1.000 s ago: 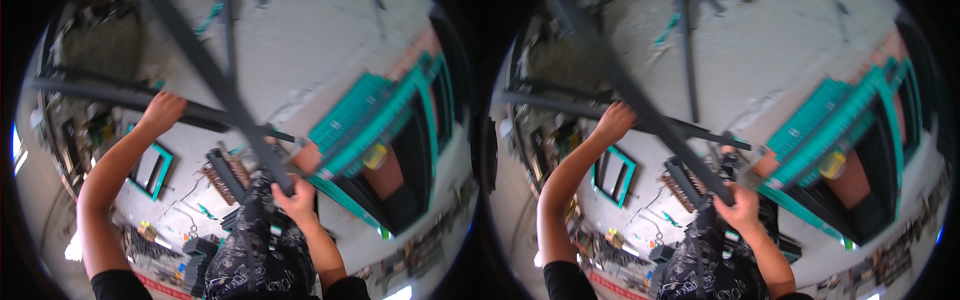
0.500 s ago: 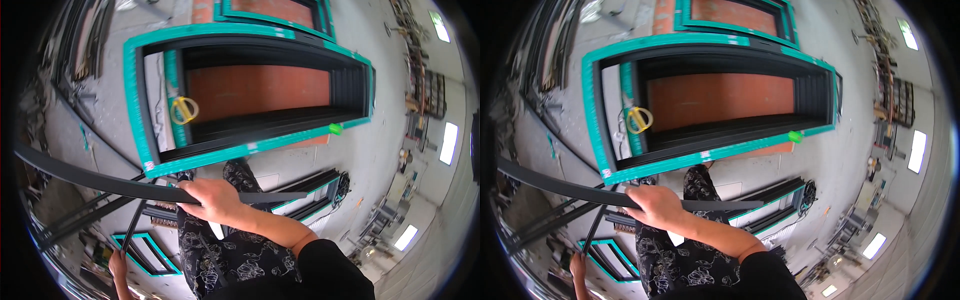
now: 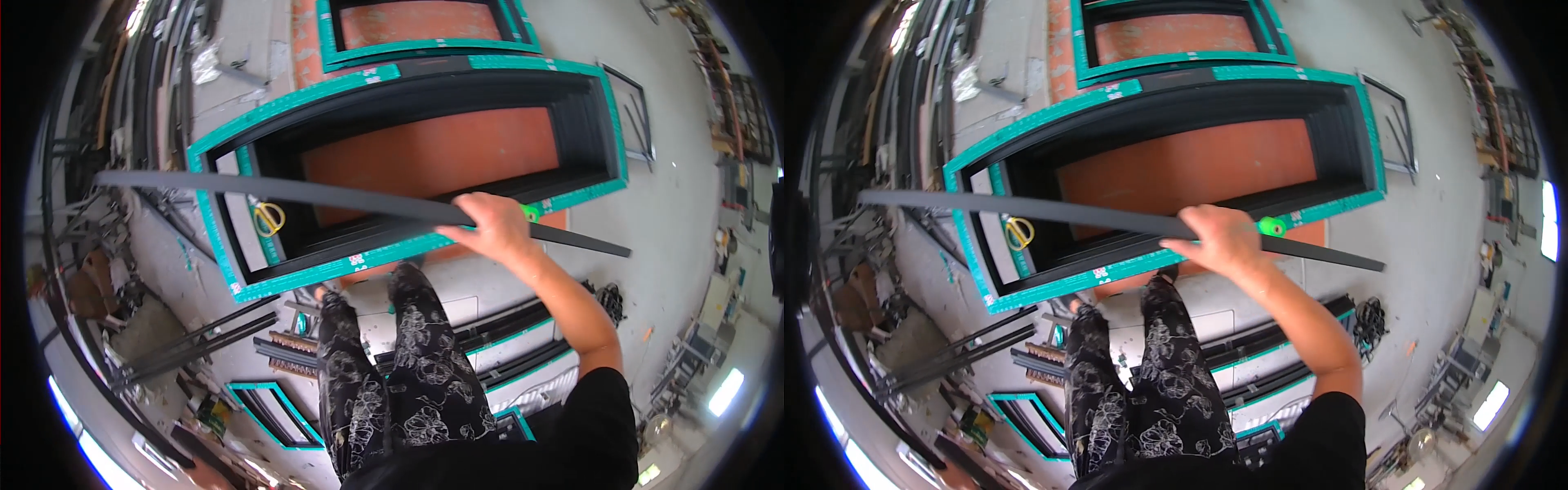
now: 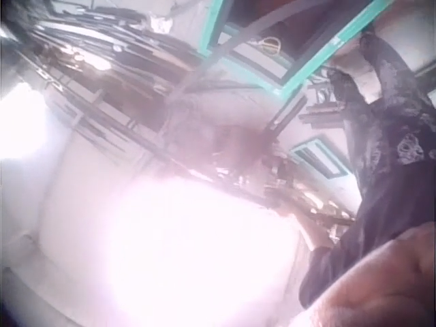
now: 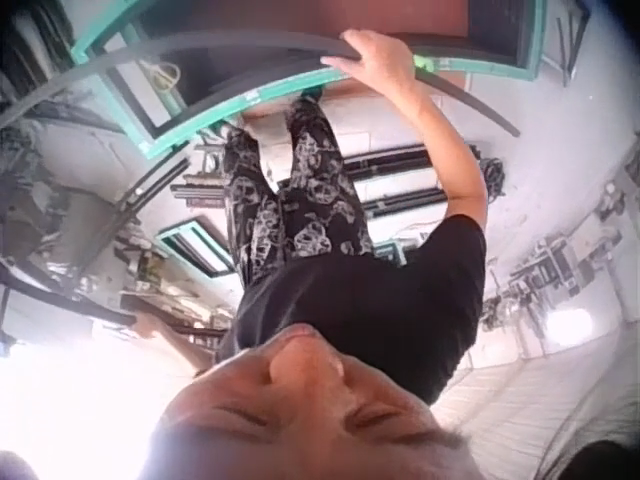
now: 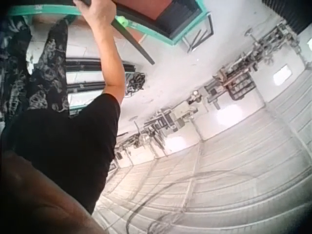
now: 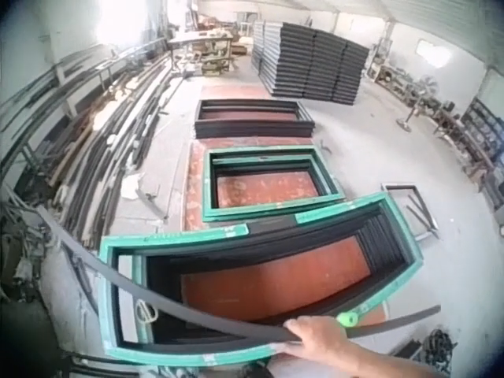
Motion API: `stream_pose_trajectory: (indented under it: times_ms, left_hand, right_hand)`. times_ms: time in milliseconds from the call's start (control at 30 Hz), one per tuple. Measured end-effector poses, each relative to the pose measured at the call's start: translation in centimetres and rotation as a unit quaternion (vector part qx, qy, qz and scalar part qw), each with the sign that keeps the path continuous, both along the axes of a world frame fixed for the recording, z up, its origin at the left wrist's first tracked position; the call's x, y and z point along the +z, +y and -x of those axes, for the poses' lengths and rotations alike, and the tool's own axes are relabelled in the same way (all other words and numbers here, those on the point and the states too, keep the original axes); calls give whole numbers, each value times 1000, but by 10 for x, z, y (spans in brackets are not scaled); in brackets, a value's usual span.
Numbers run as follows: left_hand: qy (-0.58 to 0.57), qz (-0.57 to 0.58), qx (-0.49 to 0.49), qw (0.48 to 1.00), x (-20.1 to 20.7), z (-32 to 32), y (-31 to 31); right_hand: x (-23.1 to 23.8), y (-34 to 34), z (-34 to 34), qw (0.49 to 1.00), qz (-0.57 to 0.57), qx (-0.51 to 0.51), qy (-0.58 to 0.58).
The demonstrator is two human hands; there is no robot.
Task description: The person trims tape from a frame using shears, fits a rubber seal into the frame groove by hand, and applies tape to the corners of another frame.
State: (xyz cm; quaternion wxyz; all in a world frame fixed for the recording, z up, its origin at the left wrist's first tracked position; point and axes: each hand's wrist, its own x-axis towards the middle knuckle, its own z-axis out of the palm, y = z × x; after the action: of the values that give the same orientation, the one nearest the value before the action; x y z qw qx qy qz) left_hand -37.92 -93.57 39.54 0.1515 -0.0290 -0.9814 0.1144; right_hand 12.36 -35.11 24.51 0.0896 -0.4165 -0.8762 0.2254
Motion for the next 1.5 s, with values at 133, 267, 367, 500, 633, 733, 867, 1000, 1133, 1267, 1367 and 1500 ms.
stream_pose_trajectory:
  times_ms: [133, 267, 367, 500, 633, 733, 867, 1000, 1133, 1267, 1367, 1500]
  left_hand:
    - [-107, -53, -75, 990, 4, -40, 117]
    - [-223, -76, -304, 923, -51, -106, 245]
    - [-441, 23, -223, 869, -100, -158, 328]
    - [-472, 18, -333, 816, -119, -191, 376]
    - [-441, 18, -444, 780, -173, -206, 416]
    - [-479, -8, -454, 751, -211, -217, 439]
    - [-519, 39, -463, 718, -262, -228, 452]
    - [-495, 45, -454, 740, -300, -238, 440]
    - [-506, 64, -403, 760, -317, -232, 436]
    - [-548, 89, -372, 744, -349, -248, 460]
    - [-543, 101, -371, 746, -373, -214, 408]
    - [-555, 104, -302, 768, -352, -203, 415]
  right_hand:
    - [-36, 20, -40, 998, 44, 18, -50]
    - [-62, 29, -83, 990, 36, 85, -109]
    - [-44, 31, -139, 979, 38, 84, -184]
    - [-37, 49, -158, 974, 57, 115, -185]
    - [-51, 75, -157, 977, 64, 120, -166]
    - [-53, 99, -157, 946, 137, 139, -259]
    - [-80, 119, -173, 954, 138, 152, -218]
    - [-126, 125, -162, 956, 142, 184, -178]
    - [-167, 115, -163, 949, 181, 193, -173]
    - [-167, 127, -176, 929, 211, 172, -252]
    - [-210, 101, -151, 939, 232, 163, -194]
    - [-232, 93, -145, 918, 309, 152, -195]
